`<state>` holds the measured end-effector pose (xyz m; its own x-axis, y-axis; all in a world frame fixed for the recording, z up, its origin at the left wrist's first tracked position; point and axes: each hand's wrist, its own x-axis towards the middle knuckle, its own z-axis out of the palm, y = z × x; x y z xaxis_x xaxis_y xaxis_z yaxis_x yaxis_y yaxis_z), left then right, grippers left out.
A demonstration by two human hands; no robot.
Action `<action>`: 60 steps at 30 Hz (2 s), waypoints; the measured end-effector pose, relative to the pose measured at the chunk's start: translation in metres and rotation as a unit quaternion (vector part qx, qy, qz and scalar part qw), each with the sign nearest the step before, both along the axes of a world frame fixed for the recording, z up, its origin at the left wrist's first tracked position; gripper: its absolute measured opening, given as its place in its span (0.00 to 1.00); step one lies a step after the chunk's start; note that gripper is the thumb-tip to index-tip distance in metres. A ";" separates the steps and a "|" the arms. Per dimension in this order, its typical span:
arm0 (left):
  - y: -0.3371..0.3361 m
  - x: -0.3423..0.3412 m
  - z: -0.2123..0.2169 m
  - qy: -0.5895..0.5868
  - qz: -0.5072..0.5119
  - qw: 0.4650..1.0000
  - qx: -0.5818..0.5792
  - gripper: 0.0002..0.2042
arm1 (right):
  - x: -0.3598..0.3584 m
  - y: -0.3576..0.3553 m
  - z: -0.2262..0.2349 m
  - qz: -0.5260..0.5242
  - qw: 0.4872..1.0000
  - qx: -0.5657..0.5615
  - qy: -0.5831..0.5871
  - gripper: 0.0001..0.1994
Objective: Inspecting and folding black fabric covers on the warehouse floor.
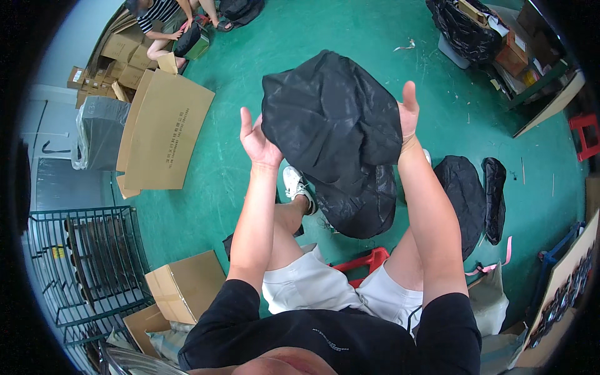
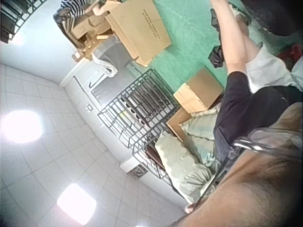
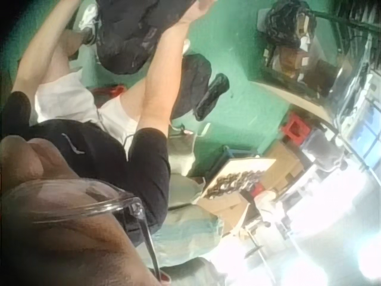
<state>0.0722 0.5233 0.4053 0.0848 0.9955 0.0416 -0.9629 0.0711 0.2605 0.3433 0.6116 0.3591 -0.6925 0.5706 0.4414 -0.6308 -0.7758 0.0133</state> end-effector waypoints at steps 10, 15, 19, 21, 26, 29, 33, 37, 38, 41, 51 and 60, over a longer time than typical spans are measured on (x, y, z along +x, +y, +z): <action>-0.006 0.002 0.015 -0.075 -0.026 0.996 0.043 0.48 | 0.014 0.014 0.003 -0.051 0.998 0.002 -0.049 0.43; -0.003 0.025 0.011 0.254 -0.044 0.966 -0.018 0.35 | 0.021 0.028 -0.009 -0.052 0.997 -0.043 -0.037 0.35; -0.007 0.005 0.002 0.190 0.039 0.980 -0.034 0.29 | 0.032 0.034 -0.007 -0.129 0.980 -0.082 -0.125 0.31; -0.009 0.005 0.007 0.088 0.045 0.994 -0.044 0.30 | 0.036 0.027 0.002 -0.122 0.985 -0.062 -0.101 0.32; 0.001 0.010 -0.013 0.245 -0.012 0.966 -0.084 0.21 | 0.038 0.036 -0.010 -0.102 0.986 -0.060 -0.114 0.30; 0.006 0.012 -0.006 0.195 0.021 0.976 -0.099 0.19 | 0.048 0.039 -0.012 -0.083 0.992 -0.019 -0.098 0.28; 0.003 -0.011 -0.006 0.094 -0.048 0.992 -0.068 0.25 | 0.037 0.028 0.011 -0.084 0.980 -0.086 -0.161 0.32; -0.001 0.010 0.014 0.052 -0.046 0.993 -0.092 0.27 | 0.018 0.005 0.035 -0.066 0.969 -0.080 -0.224 0.42; -0.001 0.008 0.013 0.053 -0.047 0.993 -0.093 0.27 | 0.016 0.002 0.040 -0.048 0.959 -0.081 -0.267 0.43; 0.001 0.005 0.011 0.079 -0.017 0.988 -0.128 0.26 | 0.019 0.001 0.026 -0.102 0.970 -0.042 -0.217 0.42; 0.007 -0.009 -0.013 0.115 0.008 0.982 -0.150 0.22 | 0.008 0.008 0.003 -0.090 0.960 -0.035 -0.262 0.27; 0.009 -0.022 -0.020 0.158 0.073 0.965 -0.197 0.22 | -0.006 -0.002 0.026 -0.078 0.928 -0.030 -0.363 0.30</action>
<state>0.0503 0.5319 0.3848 -0.1109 0.9311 -0.3475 -0.8471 0.0943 0.5230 0.3369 0.6096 0.3846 -0.7022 0.6970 -0.1453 -0.5948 -0.6864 -0.4184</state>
